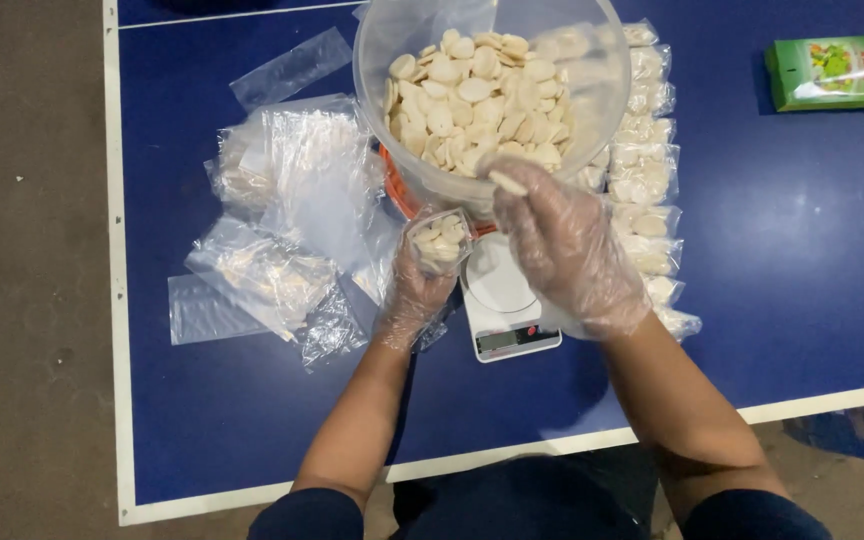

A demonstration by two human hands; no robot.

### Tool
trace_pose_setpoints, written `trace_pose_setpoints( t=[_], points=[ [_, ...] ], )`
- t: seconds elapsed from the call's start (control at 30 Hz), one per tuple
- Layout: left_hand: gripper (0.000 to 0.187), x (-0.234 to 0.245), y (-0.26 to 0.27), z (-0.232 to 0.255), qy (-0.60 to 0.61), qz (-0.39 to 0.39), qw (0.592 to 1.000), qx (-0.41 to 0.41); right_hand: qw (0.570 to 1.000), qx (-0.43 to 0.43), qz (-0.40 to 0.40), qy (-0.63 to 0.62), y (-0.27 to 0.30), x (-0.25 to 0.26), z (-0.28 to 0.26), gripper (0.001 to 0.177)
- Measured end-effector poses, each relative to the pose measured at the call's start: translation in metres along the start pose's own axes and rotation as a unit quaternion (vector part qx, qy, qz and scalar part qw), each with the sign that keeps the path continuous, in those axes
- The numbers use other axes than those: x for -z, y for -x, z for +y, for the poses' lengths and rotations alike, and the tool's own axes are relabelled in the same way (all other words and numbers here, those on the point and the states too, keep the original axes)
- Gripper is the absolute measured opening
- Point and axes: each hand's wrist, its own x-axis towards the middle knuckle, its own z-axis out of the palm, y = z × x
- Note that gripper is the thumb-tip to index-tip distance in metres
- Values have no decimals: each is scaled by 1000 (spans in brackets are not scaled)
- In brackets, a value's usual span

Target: Manual portioning and weighing of snacks into individual plastic bags for packaging.

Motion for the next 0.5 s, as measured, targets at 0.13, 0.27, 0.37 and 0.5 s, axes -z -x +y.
trace_pose_setpoints(
  t=[0.13, 0.27, 0.37, 0.5],
  points=[
    [61, -6, -8, 6, -38, 51, 998, -4, 977, -171, -126, -27, 12, -11, -12, 33],
    [74, -9, 0, -5, -2, 39, 999, 9, 967, -192, -170, 5, 4, -15, -13, 39],
    [62, 3, -13, 21, -28, 26, 999, 7, 959, -212, -186, -14, -4, 0, -30, 52],
    [55, 1, -11, 17, -42, 31, 999, 2, 971, -137, -190, -42, -3, -13, -25, 38]
  ],
)
